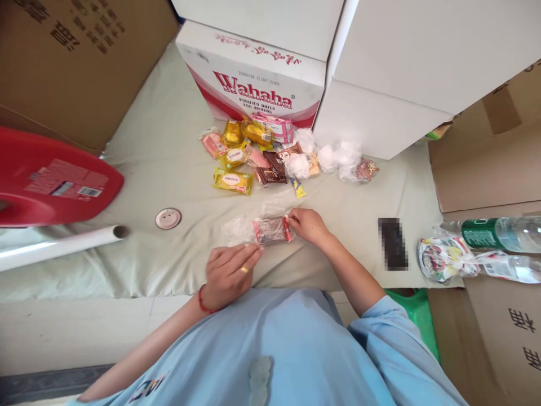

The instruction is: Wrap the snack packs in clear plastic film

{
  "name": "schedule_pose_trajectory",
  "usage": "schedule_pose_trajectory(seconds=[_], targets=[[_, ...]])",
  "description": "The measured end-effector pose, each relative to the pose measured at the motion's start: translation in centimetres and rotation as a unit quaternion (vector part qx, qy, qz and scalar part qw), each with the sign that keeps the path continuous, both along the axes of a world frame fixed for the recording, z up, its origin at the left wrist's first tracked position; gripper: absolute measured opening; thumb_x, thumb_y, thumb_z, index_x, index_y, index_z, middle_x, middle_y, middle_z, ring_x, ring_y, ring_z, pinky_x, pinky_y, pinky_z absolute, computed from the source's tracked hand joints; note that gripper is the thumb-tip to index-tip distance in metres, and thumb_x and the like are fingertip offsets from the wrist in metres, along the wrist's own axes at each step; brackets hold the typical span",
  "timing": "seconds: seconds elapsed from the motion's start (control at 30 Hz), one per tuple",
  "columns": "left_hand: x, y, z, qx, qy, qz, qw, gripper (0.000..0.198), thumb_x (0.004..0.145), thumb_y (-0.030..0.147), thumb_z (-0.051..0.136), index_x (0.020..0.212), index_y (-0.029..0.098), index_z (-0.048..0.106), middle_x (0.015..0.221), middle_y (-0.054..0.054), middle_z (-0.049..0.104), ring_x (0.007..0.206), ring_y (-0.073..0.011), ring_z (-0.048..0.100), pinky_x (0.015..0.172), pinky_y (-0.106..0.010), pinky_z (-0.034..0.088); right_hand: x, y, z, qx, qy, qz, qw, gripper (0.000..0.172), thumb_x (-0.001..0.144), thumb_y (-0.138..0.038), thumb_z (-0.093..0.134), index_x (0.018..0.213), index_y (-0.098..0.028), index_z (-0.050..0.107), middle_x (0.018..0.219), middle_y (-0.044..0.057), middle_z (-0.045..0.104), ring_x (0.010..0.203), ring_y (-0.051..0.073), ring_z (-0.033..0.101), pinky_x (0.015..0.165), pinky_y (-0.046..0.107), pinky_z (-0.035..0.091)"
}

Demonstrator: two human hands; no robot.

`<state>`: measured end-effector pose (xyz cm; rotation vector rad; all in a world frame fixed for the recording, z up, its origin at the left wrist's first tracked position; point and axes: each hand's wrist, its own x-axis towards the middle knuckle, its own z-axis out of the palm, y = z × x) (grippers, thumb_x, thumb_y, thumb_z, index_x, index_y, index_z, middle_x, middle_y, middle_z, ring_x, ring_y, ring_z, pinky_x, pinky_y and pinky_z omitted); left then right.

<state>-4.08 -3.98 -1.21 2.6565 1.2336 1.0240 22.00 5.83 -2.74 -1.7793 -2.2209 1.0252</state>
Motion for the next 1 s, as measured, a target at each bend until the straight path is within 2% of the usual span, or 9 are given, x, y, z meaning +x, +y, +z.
schedule_pose_trajectory(seconds=[0.17, 0.27, 0.37, 0.47, 0.57, 0.63, 0.73, 0.83, 1.0], targets=[[2.9, 2.1, -1.8, -0.096, 0.096, 0.03, 0.99, 0.036, 0.097, 0.009, 0.05, 0.122, 0.022, 0.073, 0.13, -0.007, 0.076, 0.112, -0.0245, 0.068, 0.084, -0.041, 0.038, 0.8, 1.0, 2.1, 0.019, -0.04, 0.036, 0.998, 0.016, 0.099, -0.03, 0.062, 0.095, -0.019, 0.074, 0.088, 0.005, 0.072, 0.078, 0.018, 0.06, 0.07, 0.027, 0.038], [2.9, 2.6, -2.6, -0.115, 0.104, 0.036, 0.987, 0.034, 0.099, 0.011, 0.052, 0.121, 0.022, 0.074, 0.131, -0.006, 0.075, 0.111, -0.0239, 0.067, 0.081, -0.041, 0.039, 0.6, 2.4, 4.5, 0.154, -0.076, 0.071, 0.983, 0.025, 0.096, -0.033, 0.067, 0.115, -0.017, 0.073, 0.107, 0.012, 0.07, 0.099, 0.026, 0.059, 0.082, 0.034, 0.044], [2.7, 2.5, -2.4, -0.104, 0.104, 0.037, 0.988, 0.034, 0.099, 0.011, 0.052, 0.121, 0.023, 0.075, 0.13, -0.005, 0.076, 0.105, -0.0233, 0.066, 0.079, -0.041, 0.038, -1.4, 4.1, 5.8, 0.257, -0.083, 0.207, 0.94, 0.039, 0.096, -0.017, 0.062, 0.134, -0.02, 0.066, 0.135, 0.015, 0.062, 0.127, 0.033, 0.047, 0.102, 0.045, 0.04], [2.7, 2.3, -2.1, -0.087, 0.108, 0.048, 0.989, 0.035, 0.099, 0.011, 0.051, 0.122, 0.024, 0.074, 0.131, -0.004, 0.076, 0.1, -0.0232, 0.064, 0.078, -0.041, 0.037, -4.4, 5.8, 5.5, 0.254, -0.069, 0.354, 0.898, 0.035, 0.096, -0.01, 0.056, 0.124, -0.024, 0.072, 0.15, 0.01, 0.055, 0.139, 0.032, 0.037, 0.111, 0.049, 0.032], [2.8, 2.1, -2.2, -0.075, 0.111, 0.058, 0.989, 0.035, 0.098, 0.011, 0.053, 0.123, 0.024, 0.074, 0.131, -0.004, 0.075, 0.098, -0.0234, 0.063, 0.079, -0.042, 0.037, -6.8, 7.7, 4.6, 0.212, -0.053, 0.411, 0.885, 0.02, 0.097, -0.018, 0.06, 0.102, -0.021, 0.078, 0.145, 0.009, 0.06, 0.137, 0.032, 0.04, 0.109, 0.047, 0.033], [2.9, 1.9, -2.4, -0.066, 0.109, 0.062, 0.99, 0.034, 0.098, 0.012, 0.054, 0.123, 0.024, 0.074, 0.131, -0.004, 0.076, 0.099, -0.0236, 0.063, 0.079, -0.042, 0.037, -7.9, 8.9, 4.5, 0.177, -0.049, 0.406, 0.895, 0.019, 0.098, -0.023, 0.059, 0.099, -0.019, 0.078, 0.127, 0.011, 0.069, 0.126, 0.03, 0.05, 0.102, 0.042, 0.037], [2.8, 1.9, -2.6, -0.057, 0.101, 0.059, 0.991, 0.033, 0.097, 0.012, 0.055, 0.123, 0.022, 0.073, 0.13, -0.006, 0.076, 0.101, -0.0237, 0.063, 0.079, -0.041, 0.037, -8.8, 10.2, 5.3, 0.119, -0.095, 0.329, 0.932, 0.026, 0.101, -0.025, 0.052, 0.105, -0.016, 0.076, 0.102, 0.01, 0.075, 0.098, 0.025, 0.061, 0.084, 0.034, 0.039], [2.7, 2.0, -2.6, -0.057, 0.092, 0.047, 0.993, 0.033, 0.097, 0.011, 0.054, 0.122, 0.021, 0.073, 0.129, -0.007, 0.076, 0.1, -0.0229, 0.064, 0.078, -0.04, 0.036, -9.0, 10.6, 6.1, 0.082, -0.156, 0.247, 0.953, 0.032, 0.105, -0.03, 0.046, 0.106, -0.015, 0.075, 0.101, 0.012, 0.076, 0.088, 0.023, 0.063, 0.072, 0.031, 0.034], [2.4, 2.5, -2.7, -0.106, 0.087, 0.059, 0.989, 0.033, 0.101, 0.018, 0.052, 0.128, 0.022, 0.07, 0.134, -0.009, 0.073, 0.097, -0.023, 0.065, 0.078, -0.041, 0.037, -7.6, 10.1, 6.2, 0.034, -0.125, 0.263, 0.956, 0.032, 0.097, -0.046, 0.064, 0.11, -0.018, 0.073, 0.103, 0.008, 0.076, 0.087, 0.02, 0.064, 0.068, 0.027, 0.032]])
